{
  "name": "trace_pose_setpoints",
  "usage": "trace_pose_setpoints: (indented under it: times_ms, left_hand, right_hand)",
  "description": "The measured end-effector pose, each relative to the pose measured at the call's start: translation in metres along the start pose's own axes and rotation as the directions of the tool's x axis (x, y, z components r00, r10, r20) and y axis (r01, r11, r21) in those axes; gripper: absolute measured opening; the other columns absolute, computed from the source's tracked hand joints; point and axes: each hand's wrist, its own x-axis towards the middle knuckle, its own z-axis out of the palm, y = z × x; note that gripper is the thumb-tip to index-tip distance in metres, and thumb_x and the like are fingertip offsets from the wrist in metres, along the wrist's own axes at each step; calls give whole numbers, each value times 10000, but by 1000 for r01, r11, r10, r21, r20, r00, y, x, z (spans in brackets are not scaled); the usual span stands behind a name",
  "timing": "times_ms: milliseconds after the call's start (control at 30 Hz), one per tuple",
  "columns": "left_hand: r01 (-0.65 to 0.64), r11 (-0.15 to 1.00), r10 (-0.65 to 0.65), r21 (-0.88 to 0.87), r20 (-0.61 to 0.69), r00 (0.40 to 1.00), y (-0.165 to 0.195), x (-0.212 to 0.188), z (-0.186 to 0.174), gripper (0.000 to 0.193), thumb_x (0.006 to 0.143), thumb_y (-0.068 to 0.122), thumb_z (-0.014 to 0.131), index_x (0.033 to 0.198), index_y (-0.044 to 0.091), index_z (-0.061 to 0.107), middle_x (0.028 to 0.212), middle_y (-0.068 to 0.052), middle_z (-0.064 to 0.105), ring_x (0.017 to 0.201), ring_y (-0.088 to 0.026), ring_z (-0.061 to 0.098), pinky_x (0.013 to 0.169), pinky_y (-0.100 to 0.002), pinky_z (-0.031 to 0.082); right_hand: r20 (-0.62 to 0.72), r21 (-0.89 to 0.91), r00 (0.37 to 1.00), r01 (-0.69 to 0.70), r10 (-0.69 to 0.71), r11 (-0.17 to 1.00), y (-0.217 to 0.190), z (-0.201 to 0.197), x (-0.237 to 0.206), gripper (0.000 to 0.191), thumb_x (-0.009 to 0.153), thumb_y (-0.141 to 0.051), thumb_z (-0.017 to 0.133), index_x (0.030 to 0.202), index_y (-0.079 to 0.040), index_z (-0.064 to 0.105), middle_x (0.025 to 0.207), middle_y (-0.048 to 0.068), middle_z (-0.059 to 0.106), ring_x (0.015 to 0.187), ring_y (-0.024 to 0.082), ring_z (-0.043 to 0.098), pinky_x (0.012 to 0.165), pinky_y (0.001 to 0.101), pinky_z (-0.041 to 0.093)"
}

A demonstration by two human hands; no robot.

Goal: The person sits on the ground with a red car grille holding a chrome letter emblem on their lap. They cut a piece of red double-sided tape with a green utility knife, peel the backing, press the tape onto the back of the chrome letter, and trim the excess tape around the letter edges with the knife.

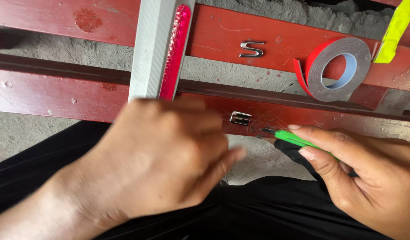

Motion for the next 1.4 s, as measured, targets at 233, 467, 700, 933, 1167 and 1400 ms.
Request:
trace_pose_setpoints:
  times_ms: [233,467,700,933,1167,1400]
  left_hand:
    - [-50,996,62,71,-178,982,9,-8,14,236,808,143,721,1038,163,771,905,30,659,831,-171,684,557,-334,540]
    - [18,991,16,134,-249,968,-9,1,17,164,872,134,742,1033,135,771,1006,16,658,881,-168,679,612,-338,550]
    - [-14,992,44,129,-239,970,-9,4,19,176,863,130,722,1030,118,777,980,2,647,888,-173,681,613,-331,559]
    - [25,995,-6,101,-188,982,-12,3,18,198,839,147,717,1026,133,781,971,4,630,887,-175,681,634,-342,562]
    - [35,997,-20,65,-216,976,-10,4,19,149,853,155,730,990,134,784,960,3,625,865,-178,671,621,-348,550]
    - [60,996,-46,60,-216,975,-8,4,19,132,832,122,731,953,138,783,949,3,624,847,-177,663,635,-344,545]
  right_hand:
    - [27,-145,997,76,-72,986,-2,4,1,319,874,-80,744,1193,-75,734,834,75,747,663,163,713,571,293,536]
    - [32,-183,995,97,-93,978,-7,12,7,347,874,-104,767,1219,-97,729,840,33,730,598,134,658,517,274,507]
    - [57,-243,994,106,-95,964,-10,15,12,377,868,-75,771,1243,-102,742,792,23,713,596,145,650,537,292,527]
    - [59,-238,990,139,-129,961,-14,16,15,393,857,-56,771,1247,-96,734,793,19,705,619,149,657,550,305,527]
    - [55,-214,988,152,-143,965,-14,14,19,414,828,-22,772,1233,-98,738,781,18,692,615,147,658,557,303,535]
    - [62,-166,982,184,-177,969,-9,12,22,406,817,-19,783,1213,-97,744,789,25,695,613,142,658,552,293,534]
